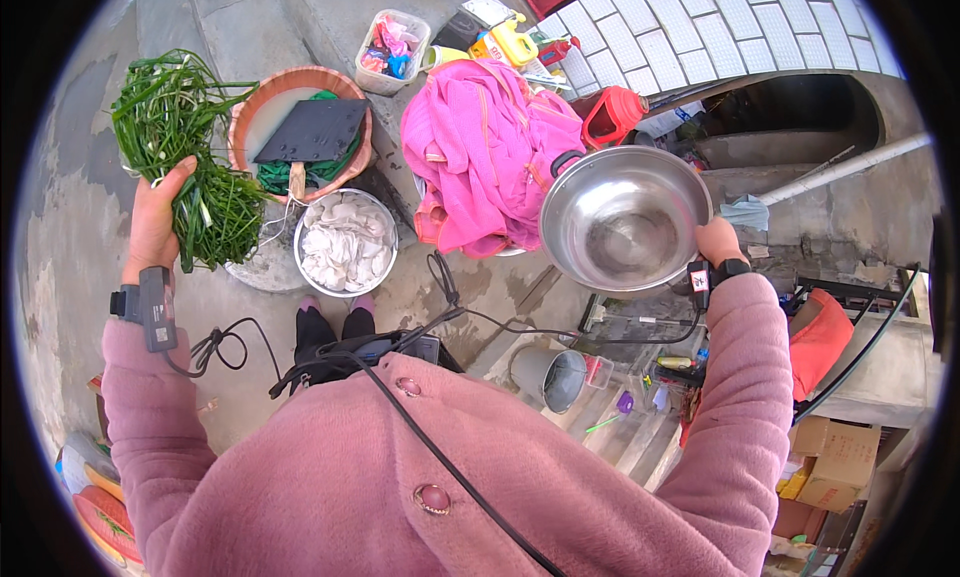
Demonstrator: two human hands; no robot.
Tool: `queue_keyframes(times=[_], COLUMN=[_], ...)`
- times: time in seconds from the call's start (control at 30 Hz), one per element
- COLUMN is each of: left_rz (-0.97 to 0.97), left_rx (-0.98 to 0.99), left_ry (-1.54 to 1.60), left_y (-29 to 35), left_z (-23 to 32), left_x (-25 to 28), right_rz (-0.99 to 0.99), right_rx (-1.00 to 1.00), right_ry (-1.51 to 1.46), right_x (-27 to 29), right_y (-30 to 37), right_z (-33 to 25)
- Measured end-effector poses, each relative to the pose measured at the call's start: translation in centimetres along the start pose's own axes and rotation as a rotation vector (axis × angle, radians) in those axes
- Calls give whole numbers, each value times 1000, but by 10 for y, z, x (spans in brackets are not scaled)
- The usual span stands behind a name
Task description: The person washes green leafy vegetables in a metal pot filled with water, repeatedly submerging and lifting them by hand. The person then pours out the water and carries the pot with the vegetables to another location.
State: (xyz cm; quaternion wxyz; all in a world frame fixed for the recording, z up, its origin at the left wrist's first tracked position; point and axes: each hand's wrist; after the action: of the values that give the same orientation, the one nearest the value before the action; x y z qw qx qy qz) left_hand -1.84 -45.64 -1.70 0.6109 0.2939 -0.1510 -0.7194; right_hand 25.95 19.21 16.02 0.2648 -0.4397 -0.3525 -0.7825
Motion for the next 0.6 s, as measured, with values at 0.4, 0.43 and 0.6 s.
queue_keyframes(times=[0.4,0.43,0.6], left_rz=[-194,-192,-205], left_rx=[-86,-115,-152], left_ry=[-38,-56,-95], left_y=[9,26,47], left_z=[32,33,41], left_x=[-49,-55,-94], right_rz=[415,447,439], right_rx=[-364,-318,-307], right_ry=[-1281,-1385,-1685], right_x=[-47,-47,-63], right_y=[87,88,42], right_z=[-9,-13,-52])
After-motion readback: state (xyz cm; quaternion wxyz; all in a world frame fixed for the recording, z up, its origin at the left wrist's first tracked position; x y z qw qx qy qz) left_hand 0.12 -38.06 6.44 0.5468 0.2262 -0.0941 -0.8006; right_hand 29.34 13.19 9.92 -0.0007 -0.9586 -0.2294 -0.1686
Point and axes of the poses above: each hand's wrist, its own y-axis away from the middle knuckle, its own x-axis out of the back of the hand, z = x × y, and after that the axes turned 14 degrees about x, right-handed
